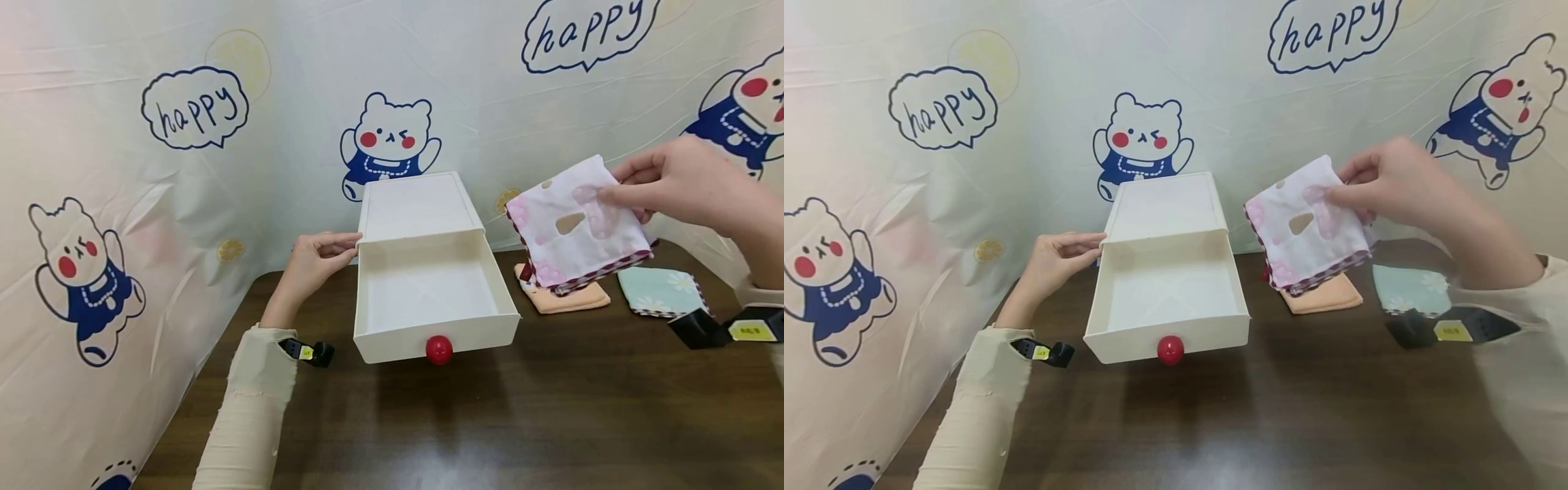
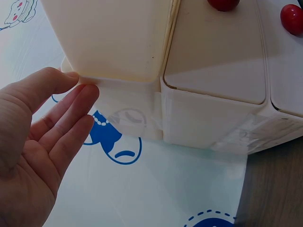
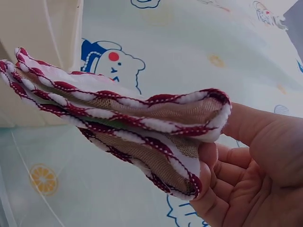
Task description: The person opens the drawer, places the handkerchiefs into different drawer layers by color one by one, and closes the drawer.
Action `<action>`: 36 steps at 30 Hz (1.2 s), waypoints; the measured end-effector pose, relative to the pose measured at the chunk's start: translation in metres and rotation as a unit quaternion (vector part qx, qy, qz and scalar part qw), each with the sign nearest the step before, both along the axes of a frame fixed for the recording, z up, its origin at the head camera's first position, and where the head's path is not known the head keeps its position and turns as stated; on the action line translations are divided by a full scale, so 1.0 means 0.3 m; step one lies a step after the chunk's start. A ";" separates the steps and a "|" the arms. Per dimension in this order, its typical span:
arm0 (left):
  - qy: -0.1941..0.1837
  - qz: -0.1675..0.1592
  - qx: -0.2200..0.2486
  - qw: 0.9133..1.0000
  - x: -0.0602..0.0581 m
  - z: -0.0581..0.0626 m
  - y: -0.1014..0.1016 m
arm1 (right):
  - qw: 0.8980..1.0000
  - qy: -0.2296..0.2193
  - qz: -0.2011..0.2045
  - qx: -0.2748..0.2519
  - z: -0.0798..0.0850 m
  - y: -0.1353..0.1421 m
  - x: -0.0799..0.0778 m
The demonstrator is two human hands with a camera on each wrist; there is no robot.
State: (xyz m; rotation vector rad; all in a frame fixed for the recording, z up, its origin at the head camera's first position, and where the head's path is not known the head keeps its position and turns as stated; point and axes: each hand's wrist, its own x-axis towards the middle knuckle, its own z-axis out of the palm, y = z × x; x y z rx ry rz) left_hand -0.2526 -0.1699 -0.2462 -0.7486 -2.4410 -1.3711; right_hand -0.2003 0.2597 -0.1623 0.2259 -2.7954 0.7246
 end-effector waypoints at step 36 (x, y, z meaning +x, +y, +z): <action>0.003 0.003 0.000 1.000 -0.002 -0.001 -0.001 | 0.985 0.019 0.114 -0.132 0.054 -0.259 0.001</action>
